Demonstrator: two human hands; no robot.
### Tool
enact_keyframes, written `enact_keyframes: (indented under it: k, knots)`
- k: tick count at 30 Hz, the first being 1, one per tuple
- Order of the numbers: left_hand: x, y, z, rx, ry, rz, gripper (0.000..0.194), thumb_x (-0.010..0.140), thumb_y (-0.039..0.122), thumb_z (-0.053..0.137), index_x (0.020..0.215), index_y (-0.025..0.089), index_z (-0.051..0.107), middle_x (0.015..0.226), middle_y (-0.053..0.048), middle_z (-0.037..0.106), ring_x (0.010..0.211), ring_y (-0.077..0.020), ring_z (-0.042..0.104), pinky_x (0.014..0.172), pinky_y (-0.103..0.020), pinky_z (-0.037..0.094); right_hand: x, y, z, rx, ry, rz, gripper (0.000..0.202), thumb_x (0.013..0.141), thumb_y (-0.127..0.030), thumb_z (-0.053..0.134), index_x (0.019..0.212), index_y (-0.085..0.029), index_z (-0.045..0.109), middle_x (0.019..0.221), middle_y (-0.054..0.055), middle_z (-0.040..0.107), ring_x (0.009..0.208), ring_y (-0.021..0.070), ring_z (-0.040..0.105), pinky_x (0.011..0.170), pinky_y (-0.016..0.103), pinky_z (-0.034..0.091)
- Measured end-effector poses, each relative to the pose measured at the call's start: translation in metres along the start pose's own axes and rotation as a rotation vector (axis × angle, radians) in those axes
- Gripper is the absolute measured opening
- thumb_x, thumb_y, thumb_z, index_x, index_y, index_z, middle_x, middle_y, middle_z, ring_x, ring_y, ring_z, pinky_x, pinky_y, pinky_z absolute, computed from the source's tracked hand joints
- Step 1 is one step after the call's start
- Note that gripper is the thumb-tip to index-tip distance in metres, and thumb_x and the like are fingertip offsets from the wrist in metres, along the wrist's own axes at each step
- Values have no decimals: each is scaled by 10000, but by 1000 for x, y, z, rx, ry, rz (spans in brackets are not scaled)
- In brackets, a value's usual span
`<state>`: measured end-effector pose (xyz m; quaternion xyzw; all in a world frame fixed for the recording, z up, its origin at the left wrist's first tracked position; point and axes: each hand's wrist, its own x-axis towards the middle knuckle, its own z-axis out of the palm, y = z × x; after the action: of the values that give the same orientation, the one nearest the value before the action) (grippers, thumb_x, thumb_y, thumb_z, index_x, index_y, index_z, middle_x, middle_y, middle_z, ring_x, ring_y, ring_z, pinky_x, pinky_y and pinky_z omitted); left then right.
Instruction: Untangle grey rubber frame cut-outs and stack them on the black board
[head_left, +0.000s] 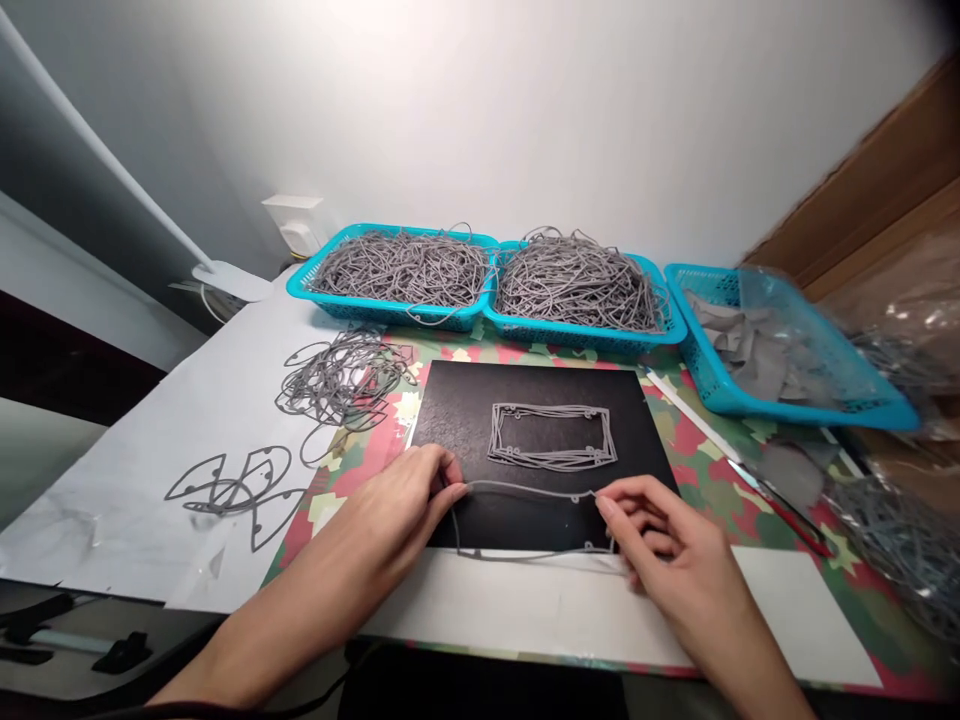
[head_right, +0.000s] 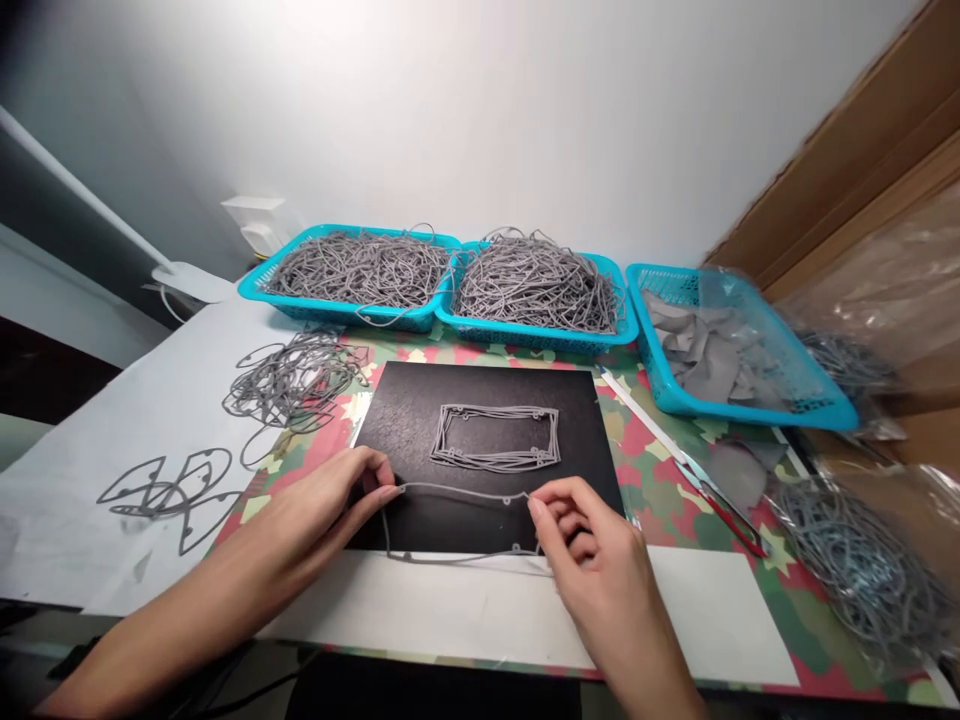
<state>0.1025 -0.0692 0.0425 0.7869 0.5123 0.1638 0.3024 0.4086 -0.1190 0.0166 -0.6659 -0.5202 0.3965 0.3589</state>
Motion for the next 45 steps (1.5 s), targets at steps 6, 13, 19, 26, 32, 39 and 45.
enact_keyframes:
  k: [6,13,19,26,32,39,45]
  knots:
    - [20,5,4,-92,-51,81,216,1185,362,481,1037,248,590,1062,-17,687,952,-204,649,830,-329,487,10,14,-16,-264,83,-152,352,1045,-597,662,1007,-259,754,749,-8,617,583,136,529,519,247,442]
    - [26,-2,-6,-230,-39,22,262,1174,417,487,1107,245,674,1034,-11,728,930,-192,680,829,-304,517,12,17,-25,-327,148,-164,340,1049,-598,672,967,-279,753,704,-33,546,591,148,470,557,275,389]
    - [28,-8,2,-211,-24,25,268,1119,473,625,1036,236,720,920,-10,702,811,-184,623,710,-286,496,17,14,-17,-317,224,-203,317,1076,-556,651,961,-272,730,774,-15,565,652,170,455,628,304,391]
    - [27,-10,11,-138,-25,80,199,1145,419,605,1067,259,695,1004,-14,702,935,-206,621,795,-308,489,17,11,-12,-369,203,-249,292,1046,-560,715,984,-276,698,943,13,656,779,200,574,715,316,437]
    - [25,-5,16,-15,60,181,169,1136,327,549,1024,242,643,954,-21,705,856,-208,650,749,-320,495,18,10,-12,-319,139,-243,266,1095,-467,668,926,-262,684,952,21,678,869,212,672,793,324,474]
    - [21,-11,22,-31,127,180,131,1129,329,580,1061,244,653,910,-2,682,731,-177,639,673,-295,493,14,8,-13,-319,158,-286,210,1100,-384,662,929,-262,654,865,-14,612,706,175,508,723,313,435]
    - [25,-8,19,-24,38,228,115,1148,357,600,1144,269,673,1099,-27,725,1006,-229,672,856,-336,523,13,13,-14,-248,134,-219,224,1101,-439,660,958,-267,653,808,-31,547,727,173,528,703,296,437]
